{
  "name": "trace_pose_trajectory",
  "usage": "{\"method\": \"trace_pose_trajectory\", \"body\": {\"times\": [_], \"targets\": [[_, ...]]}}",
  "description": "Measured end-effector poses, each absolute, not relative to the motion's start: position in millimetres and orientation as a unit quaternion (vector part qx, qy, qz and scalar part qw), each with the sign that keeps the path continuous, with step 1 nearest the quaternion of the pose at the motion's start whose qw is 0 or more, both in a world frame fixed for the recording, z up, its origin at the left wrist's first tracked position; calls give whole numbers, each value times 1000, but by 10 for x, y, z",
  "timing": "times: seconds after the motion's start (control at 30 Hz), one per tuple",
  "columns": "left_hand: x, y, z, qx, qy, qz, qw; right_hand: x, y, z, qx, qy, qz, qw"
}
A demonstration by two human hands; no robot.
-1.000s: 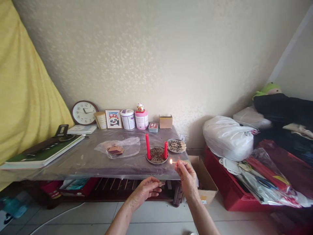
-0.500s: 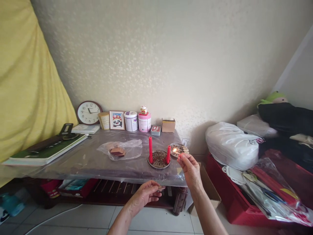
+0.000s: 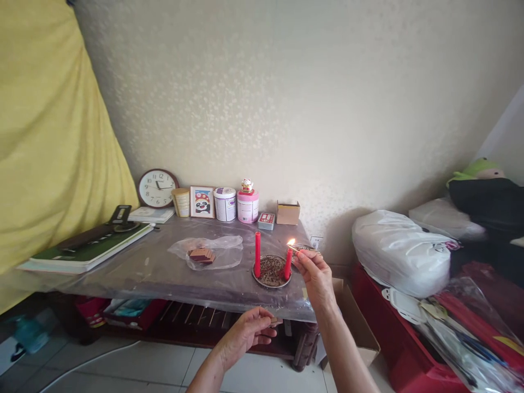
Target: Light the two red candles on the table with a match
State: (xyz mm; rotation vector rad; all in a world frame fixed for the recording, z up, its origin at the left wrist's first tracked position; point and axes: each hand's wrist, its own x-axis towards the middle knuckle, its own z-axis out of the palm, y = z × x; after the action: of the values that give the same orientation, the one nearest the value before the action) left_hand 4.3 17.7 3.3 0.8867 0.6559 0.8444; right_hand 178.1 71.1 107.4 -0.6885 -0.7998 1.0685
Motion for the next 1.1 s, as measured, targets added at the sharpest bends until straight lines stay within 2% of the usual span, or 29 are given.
{"method": "trace_pose_trajectory", "body": {"times": [0.13, 0.4, 0.87, 1.1], "targets": [[61, 172, 69, 403, 296, 391, 773, 1573, 716, 1130, -327, -398, 468, 719], [51, 169, 73, 397, 285, 393, 779, 1262, 802, 1222, -413, -481, 336, 697], [66, 150, 77, 396, 264, 403, 782, 1049, 951, 1202, -464, -539, 186, 678], [70, 156, 59, 385, 256, 414, 784, 1032, 1001, 1203, -479, -551, 151, 667]]}}
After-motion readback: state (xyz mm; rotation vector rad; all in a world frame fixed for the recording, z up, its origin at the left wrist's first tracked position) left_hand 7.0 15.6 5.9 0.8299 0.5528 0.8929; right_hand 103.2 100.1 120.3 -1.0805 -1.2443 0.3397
